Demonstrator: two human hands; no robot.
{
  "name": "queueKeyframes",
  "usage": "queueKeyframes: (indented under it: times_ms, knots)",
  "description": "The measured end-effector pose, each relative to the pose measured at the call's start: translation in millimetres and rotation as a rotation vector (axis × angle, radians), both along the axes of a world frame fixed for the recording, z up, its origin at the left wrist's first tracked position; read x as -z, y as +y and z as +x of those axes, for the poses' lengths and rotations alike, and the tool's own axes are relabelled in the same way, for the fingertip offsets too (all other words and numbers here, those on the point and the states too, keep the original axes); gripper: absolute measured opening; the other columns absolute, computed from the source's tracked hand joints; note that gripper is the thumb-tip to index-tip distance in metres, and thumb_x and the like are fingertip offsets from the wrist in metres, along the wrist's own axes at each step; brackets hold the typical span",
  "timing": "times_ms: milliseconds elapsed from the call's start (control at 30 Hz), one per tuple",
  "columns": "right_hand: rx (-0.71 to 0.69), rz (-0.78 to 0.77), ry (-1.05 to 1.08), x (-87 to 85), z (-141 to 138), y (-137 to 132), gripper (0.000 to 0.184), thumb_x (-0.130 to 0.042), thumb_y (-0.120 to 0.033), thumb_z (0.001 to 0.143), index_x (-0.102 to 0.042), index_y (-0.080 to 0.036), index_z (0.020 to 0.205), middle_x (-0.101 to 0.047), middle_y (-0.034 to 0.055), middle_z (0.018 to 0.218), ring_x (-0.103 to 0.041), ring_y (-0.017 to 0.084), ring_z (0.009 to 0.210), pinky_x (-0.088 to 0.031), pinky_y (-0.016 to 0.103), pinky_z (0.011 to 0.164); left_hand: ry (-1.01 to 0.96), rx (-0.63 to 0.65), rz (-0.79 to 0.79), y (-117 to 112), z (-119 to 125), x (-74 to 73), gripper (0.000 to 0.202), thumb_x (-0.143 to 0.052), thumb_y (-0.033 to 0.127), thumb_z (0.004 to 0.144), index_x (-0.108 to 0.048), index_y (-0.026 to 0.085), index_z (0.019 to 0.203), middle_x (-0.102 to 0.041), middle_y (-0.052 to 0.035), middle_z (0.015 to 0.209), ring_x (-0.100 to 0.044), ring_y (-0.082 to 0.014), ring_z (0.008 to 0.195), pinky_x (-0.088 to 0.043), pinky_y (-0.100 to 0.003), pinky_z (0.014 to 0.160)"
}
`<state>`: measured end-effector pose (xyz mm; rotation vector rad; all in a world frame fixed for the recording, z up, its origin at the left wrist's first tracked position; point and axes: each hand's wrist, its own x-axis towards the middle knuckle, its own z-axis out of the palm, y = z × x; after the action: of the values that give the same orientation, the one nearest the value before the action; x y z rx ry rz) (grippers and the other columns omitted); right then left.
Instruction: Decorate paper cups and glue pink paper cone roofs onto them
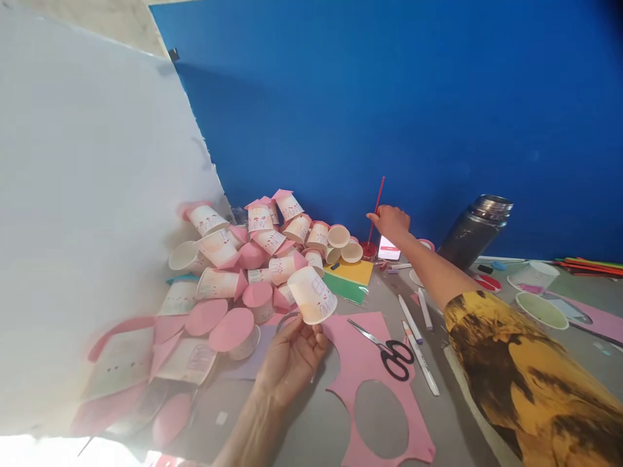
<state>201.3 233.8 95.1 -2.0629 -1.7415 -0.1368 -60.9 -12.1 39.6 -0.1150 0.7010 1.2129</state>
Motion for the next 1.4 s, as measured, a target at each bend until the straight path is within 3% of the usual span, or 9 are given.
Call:
queueKeyframes:
  times_ms: [133, 300, 500, 667, 767, 867, 1067, 1233, 1400]
  knots:
    - [0.015, 0.003, 0.034, 1.7, 10.3, -19.4, 0.047, -0.053, -0.056, 0.098, -0.074, -0.016, 0.11, -0.076, 0.0196, 0.11, -0.069, 0.035, 0.106, -0.049, 0.043, 0.088, -0.011, 0.005, 0.004, -3.0, 0.8, 1.0, 0.012, -0.052, 0.009, 0.096, -0.064, 0.014, 0.096, -0.069, -0.004, 0.075, -0.066, -0.0122, 0.059, -0.058, -0.025, 0.057]
    - [-0.038, -0.011, 0.086, 5.6, 20.6, -53.9, 0.037, -0.057, -0.052, 0.095, -0.076, -0.022, 0.106, -0.077, 0.0141, 0.107, -0.07, 0.033, 0.105, -0.05, 0.041, 0.087, 0.029, 0.106, 0.004, -8.0, 9.2, 4.4, 0.014, -0.052, 0.01, 0.097, -0.062, 0.013, 0.088, -0.067, -0.004, 0.068, -0.064, -0.0129, 0.056, -0.056, -0.025, 0.053]
    - [-0.098, 0.013, 0.251, -18.5, 17.9, -48.5, 0.036, -0.057, -0.045, 0.096, -0.076, -0.016, 0.104, -0.078, 0.0153, 0.099, -0.071, 0.03, 0.099, -0.052, 0.038, 0.083, 0.15, 0.076, 0.022, -0.1, 16.8, 5.1, 0.016, -0.053, 0.008, 0.096, -0.062, 0.013, 0.084, -0.066, -0.0042, 0.066, -0.065, -0.0134, 0.056, -0.057, -0.026, 0.054]
    - [-0.533, -0.142, 0.413, -17.1, -17.6, -74.4, 0.053, -0.053, -0.064, 0.096, -0.076, -0.02, 0.115, -0.08, 0.0079, 0.104, -0.072, 0.021, 0.084, -0.054, 0.029, 0.07, 0.122, 0.102, 0.04, 3.7, 13.5, -1.2, 0.019, -0.051, 0.008, 0.097, -0.063, 0.012, 0.082, -0.065, -0.0036, 0.064, -0.063, -0.0122, 0.053, -0.053, -0.023, 0.05]
    - [-0.996, -0.356, 0.588, -8.7, -34.5, -102.1, 0.055, -0.062, -0.067, 0.09, -0.074, -0.026, 0.125, -0.076, 0.0066, 0.122, -0.071, 0.023, 0.102, -0.055, 0.03, 0.079, 0.124, 0.139, 0.052, 5.5, 11.0, -1.4, 0.018, -0.052, 0.008, 0.096, -0.064, 0.011, 0.083, -0.065, -0.0039, 0.063, -0.061, -0.0117, 0.052, -0.052, -0.023, 0.05]
    - [-1.165, -0.459, 0.656, -5.6, -39.1, -119.2, 0.052, -0.064, -0.064, 0.09, -0.074, -0.028, 0.127, -0.072, 0.0061, 0.129, -0.066, 0.025, 0.116, -0.053, 0.034, 0.09, 0.12, 0.164, 0.058, 6.2, 10.7, 1.0, 0.018, -0.053, 0.009, 0.095, -0.064, 0.01, 0.082, -0.065, -0.0043, 0.063, -0.06, -0.0112, 0.051, -0.052, -0.022, 0.05]
    - [-1.217, -0.546, 0.689, -6.1, -35.6, -131.7, 0.045, -0.07, -0.057, 0.087, -0.077, -0.028, 0.12, -0.074, 0.0047, 0.123, -0.067, 0.024, 0.11, -0.052, 0.032, 0.086, 0.105, 0.224, 0.034, 5.2, 15.7, 4.7, 0.019, -0.052, 0.012, 0.097, -0.064, 0.01, 0.083, -0.064, -0.004, 0.062, -0.058, -0.0103, 0.049, -0.051, -0.021, 0.049]
    - [-1.123, -0.465, 0.74, 0.6, -35.7, -140.9, 0.047, -0.071, -0.063, 0.084, -0.08, -0.023, 0.109, -0.077, 0.0021, 0.1, -0.067, 0.02, 0.09, -0.048, 0.028, 0.074, 0.071, 0.132, 0.01, 3.4, 23.0, 3.6, 0.021, -0.05, 0.015, 0.102, -0.066, 0.009, 0.09, -0.068, -0.0046, 0.067, -0.064, -0.0126, 0.054, -0.055, -0.024, 0.051]
    - [-0.946, -0.338, 0.75, 8.3, -43.4, -148.8, 0.058, -0.059, -0.074, 0.087, -0.07, -0.019, 0.07, -0.055, -0.0035, 0.062, -0.047, 0.012, 0.059, -0.032, 0.027, 0.055, 0.067, 0.093, 0.081, -2.9, 29.6, -3.7, 0.02, -0.051, 0.014, 0.102, -0.069, 0.009, 0.095, -0.076, -0.0109, 0.084, -0.076, -0.0208, 0.075, -0.062, -0.031, 0.065]
